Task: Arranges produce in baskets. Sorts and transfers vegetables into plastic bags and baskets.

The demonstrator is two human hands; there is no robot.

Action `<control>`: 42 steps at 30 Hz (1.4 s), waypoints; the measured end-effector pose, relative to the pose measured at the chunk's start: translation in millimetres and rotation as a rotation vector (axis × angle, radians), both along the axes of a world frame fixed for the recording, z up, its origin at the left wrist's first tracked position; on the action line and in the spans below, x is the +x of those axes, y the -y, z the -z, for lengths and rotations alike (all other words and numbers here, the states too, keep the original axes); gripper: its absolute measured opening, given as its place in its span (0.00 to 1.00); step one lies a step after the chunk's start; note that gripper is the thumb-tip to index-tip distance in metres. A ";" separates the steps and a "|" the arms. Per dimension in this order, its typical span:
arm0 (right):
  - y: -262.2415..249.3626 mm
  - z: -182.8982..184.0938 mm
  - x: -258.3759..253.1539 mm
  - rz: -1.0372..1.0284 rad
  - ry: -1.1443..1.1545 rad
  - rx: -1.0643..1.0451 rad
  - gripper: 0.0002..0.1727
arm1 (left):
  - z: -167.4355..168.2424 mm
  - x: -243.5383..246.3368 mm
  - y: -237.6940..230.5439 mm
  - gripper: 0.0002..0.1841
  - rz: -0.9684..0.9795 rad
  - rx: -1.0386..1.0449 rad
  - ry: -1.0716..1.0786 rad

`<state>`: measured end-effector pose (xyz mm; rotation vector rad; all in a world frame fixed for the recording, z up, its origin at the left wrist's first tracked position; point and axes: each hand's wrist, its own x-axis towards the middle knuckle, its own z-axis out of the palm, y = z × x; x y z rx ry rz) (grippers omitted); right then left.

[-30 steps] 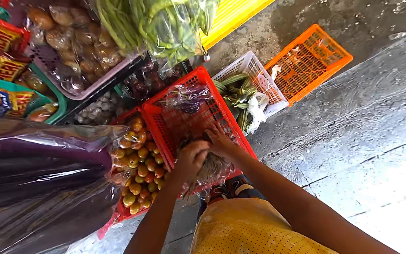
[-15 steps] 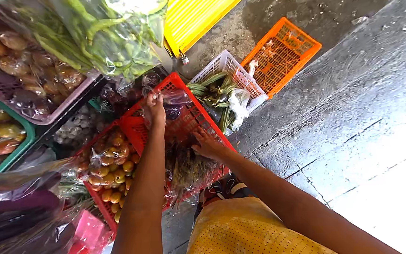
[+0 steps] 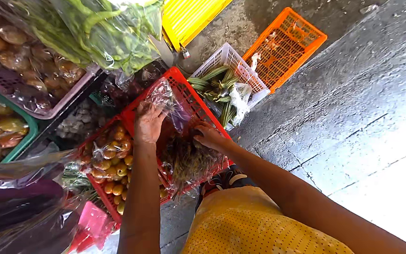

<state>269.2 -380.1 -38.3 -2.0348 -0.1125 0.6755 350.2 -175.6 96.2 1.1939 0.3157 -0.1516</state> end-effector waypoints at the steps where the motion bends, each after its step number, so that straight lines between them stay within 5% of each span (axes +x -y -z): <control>1: 0.7 -3.0 0.7 0.009 -0.001 0.009 0.25 | 3.7 -3.6 -2.0 0.13 0.010 -0.022 -0.011; 8: -0.7 -14.4 13.4 0.074 -0.051 0.070 0.41 | 41.0 -35.0 -13.1 0.13 0.099 -0.137 -0.044; 18: -15.1 -19.2 14.2 -0.003 0.077 -0.023 0.21 | 81.2 -137.7 -57.0 0.14 0.286 -0.045 -0.151; 21: -36.7 -20.3 14.7 -0.134 0.248 -0.020 0.26 | 78.2 -139.2 -55.0 0.11 0.303 0.040 -0.217; 28: -57.7 -26.4 9.5 -0.495 0.122 -0.152 0.28 | 67.0 -112.2 -73.3 0.07 0.597 0.277 -0.199; 33: -50.1 -12.4 -8.4 -0.458 0.163 -0.224 0.29 | 62.6 -38.3 -56.5 0.23 0.077 0.505 -0.527; 37: -46.6 -17.9 -6.9 -0.459 0.133 -0.212 0.29 | 89.6 17.3 -42.4 0.38 -0.174 0.400 -0.587; 42: -42.7 -13.4 -7.7 -0.453 0.129 -0.191 0.29 | 100.5 49.0 -22.5 0.30 -0.400 0.292 -0.519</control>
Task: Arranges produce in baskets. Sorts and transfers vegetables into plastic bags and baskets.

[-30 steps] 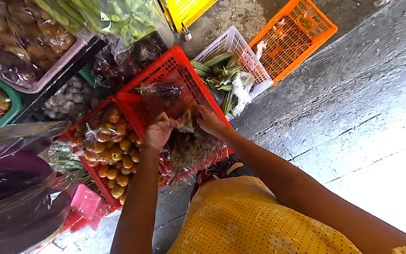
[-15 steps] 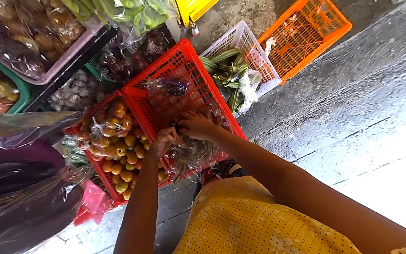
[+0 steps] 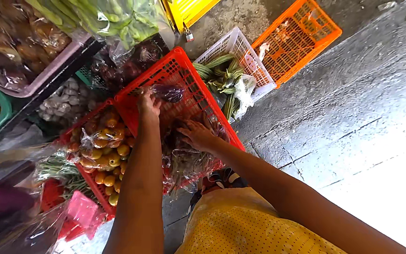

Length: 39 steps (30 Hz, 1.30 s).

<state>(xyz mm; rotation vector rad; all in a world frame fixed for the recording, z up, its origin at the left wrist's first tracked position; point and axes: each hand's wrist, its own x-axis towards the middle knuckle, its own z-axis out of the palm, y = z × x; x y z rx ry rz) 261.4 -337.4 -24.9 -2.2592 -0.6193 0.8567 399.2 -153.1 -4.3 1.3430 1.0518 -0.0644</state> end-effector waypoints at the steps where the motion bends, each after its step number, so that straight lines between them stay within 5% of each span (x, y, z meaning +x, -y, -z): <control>1: 0.1 -0.1 -0.4 0.000 -0.008 -0.001 0.29 | -1.1 -2.0 1.3 0.29 -0.008 -0.006 0.038; 7: -1.3 2.1 4.3 0.022 -0.063 0.022 0.29 | -19.5 -35.9 -6.5 0.29 0.046 -0.197 0.307; 12: 0.5 2.1 15.0 0.131 -0.149 0.176 0.23 | -39.6 -51.9 -21.9 0.16 0.186 -0.260 0.447; 24: -0.3 -4.3 18.8 0.056 -0.130 0.120 0.22 | -65.8 -73.0 -62.3 0.09 0.397 -0.315 0.496; 28: -0.2 -4.8 17.8 0.066 -0.133 0.117 0.21 | -62.0 -89.2 -80.4 0.14 0.605 -0.205 0.373; 34: -6.1 -3.7 16.8 0.092 -0.133 0.112 0.25 | -55.5 -111.1 -80.6 0.07 1.008 0.229 0.065; 39: -6.8 -0.7 23.7 0.214 -0.130 0.227 0.28 | -51.9 -116.8 -70.9 0.09 1.027 0.410 0.046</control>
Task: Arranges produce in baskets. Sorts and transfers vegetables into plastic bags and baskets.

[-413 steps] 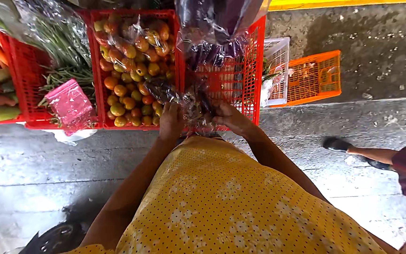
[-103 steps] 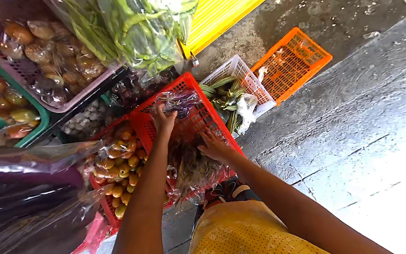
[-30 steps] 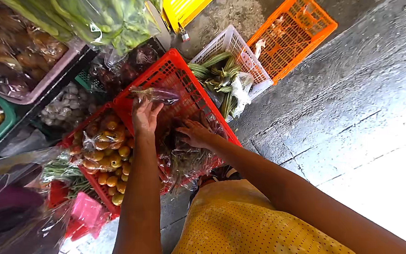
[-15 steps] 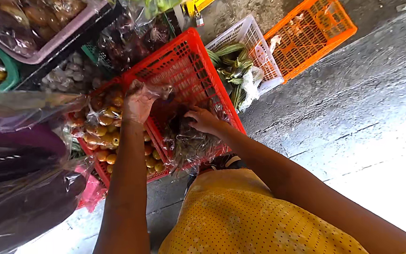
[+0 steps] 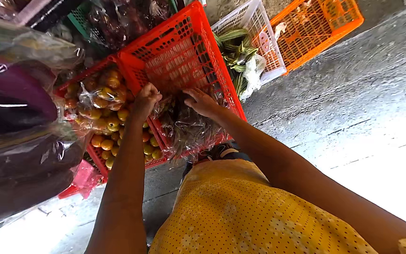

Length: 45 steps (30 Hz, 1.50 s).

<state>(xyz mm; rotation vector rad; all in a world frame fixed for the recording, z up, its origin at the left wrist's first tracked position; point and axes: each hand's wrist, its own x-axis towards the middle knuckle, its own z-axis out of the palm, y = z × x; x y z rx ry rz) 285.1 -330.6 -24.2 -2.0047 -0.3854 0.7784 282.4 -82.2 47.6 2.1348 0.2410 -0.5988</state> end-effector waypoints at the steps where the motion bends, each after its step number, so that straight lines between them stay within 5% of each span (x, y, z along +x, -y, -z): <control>1: 0.7 2.6 1.2 0.015 0.005 0.006 0.28 | 0.9 -0.5 2.4 0.11 0.012 0.033 0.006; 5: 2.7 -8.2 6.9 -0.142 -0.188 -0.063 0.33 | 1.9 0.2 12.7 0.16 0.291 0.162 0.022; 9: 11.1 -39.9 16.2 -0.022 -0.278 0.013 0.23 | -8.8 -7.7 31.0 0.18 0.485 0.386 0.105; 14: 51.0 -62.0 1.5 -0.088 -0.024 -0.170 0.20 | -35.9 -49.2 69.3 0.30 0.676 0.514 0.121; 16: 63.0 -66.4 -17.5 -0.199 0.010 -0.298 0.29 | -24.3 -67.7 74.7 0.33 0.708 0.554 0.129; 18: 64.6 -77.9 -38.9 -0.283 -0.017 -0.428 0.42 | -14.8 -78.9 73.3 0.20 0.664 0.545 0.192; 20: 58.7 -83.5 -51.8 -0.322 -0.018 -0.528 0.38 | -14.8 -80.4 68.3 0.09 0.552 0.541 0.257; 24: 56.4 -84.4 -56.4 -0.245 0.034 -0.471 0.22 | -34.7 -79.6 52.5 0.10 0.278 0.610 0.252; 27: 58.6 -91.8 -53.0 -0.197 0.094 -0.329 0.12 | -40.5 -88.5 42.9 0.09 0.261 0.643 0.202; 31: 63.6 -77.9 -56.1 -0.358 0.131 -0.322 0.14 | -35.8 -105.3 45.0 0.10 0.297 0.660 0.223; 39: 63.8 -100.2 -53.5 -0.267 0.238 -0.067 0.11 | -40.6 -176.3 44.5 0.07 -0.105 0.597 0.524; 45: 47.1 -97.4 -50.5 -0.472 0.254 -0.123 0.18 | -43.4 -249.9 74.7 0.10 -0.226 0.530 0.430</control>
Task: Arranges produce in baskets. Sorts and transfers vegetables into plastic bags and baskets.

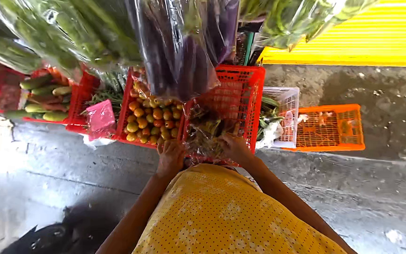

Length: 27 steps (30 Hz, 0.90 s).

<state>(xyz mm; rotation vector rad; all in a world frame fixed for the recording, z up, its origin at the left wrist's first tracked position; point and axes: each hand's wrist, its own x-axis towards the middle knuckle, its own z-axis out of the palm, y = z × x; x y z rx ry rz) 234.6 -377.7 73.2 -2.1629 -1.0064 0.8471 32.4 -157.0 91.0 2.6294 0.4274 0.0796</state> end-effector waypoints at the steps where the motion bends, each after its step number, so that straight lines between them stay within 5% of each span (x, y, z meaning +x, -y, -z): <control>1: -1.7 -2.9 -2.1 -0.011 -0.006 0.001 0.18 | 3.0 -6.9 6.4 0.10 0.000 -0.008 0.008; 27: -63.7 -27.7 -100.5 0.154 0.011 -0.097 0.17 | 24.2 -21.6 -106.9 0.14 0.310 -0.120 -0.029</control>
